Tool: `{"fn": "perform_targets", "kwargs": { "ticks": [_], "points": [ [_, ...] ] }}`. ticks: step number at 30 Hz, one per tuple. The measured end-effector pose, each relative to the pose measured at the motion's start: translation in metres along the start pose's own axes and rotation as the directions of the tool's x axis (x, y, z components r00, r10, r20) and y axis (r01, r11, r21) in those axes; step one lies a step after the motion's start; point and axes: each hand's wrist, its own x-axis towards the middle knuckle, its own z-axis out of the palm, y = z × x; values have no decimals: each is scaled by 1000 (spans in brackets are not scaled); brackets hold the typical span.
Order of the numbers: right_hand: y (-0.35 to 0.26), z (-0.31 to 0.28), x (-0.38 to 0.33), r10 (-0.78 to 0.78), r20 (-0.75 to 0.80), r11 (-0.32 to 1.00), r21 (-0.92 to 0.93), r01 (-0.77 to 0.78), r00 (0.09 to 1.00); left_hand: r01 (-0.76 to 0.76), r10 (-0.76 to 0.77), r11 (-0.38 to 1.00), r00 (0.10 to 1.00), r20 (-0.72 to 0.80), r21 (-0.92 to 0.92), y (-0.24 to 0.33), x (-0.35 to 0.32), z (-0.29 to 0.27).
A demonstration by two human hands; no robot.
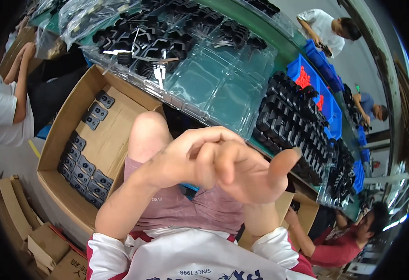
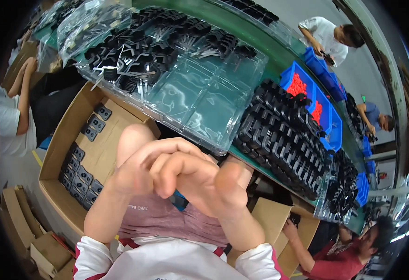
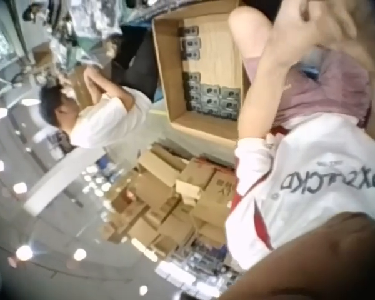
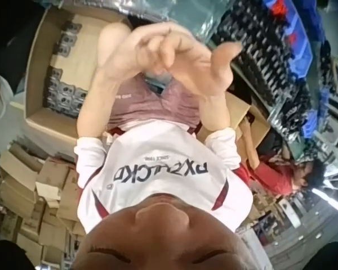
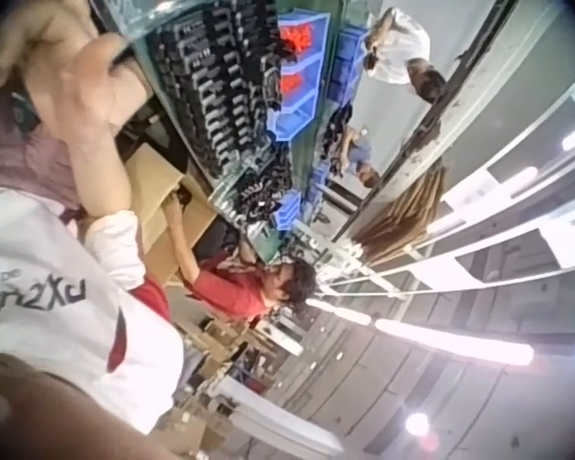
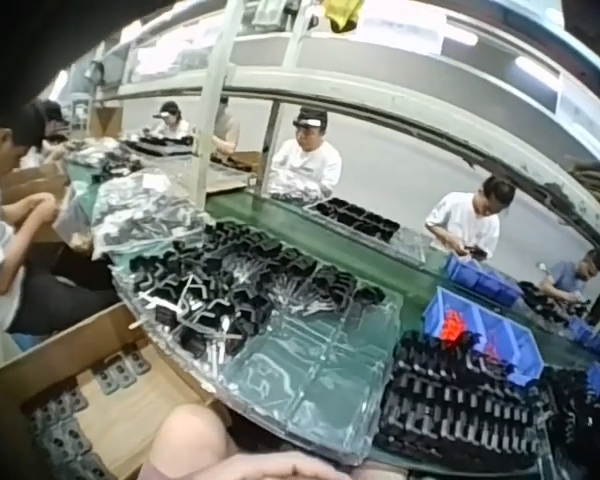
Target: Assembling plastic components to create car phone holders on a production line.
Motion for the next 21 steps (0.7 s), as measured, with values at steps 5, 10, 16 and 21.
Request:
{"fn": "perform_targets", "kwargs": {
  "ticks": [5,10,16,21],
  "points": [
    [-16,-1,-3,269,-16,962,-35,-269,963,-6,-11,932,999,45,364,7,7,8],
    [-27,10,9,361,-129,869,-314,-383,924,-162,76,757,984,162,633,-4,7,-12],
    [-33,1,3,403,-143,908,-59,-414,904,134,-119,979,988,-99,156,-1,3,12],
    [-30,-9,-2,314,27,937,150,-314,949,176,-157,970,980,-120,166,0,2,21]
  ]
}}
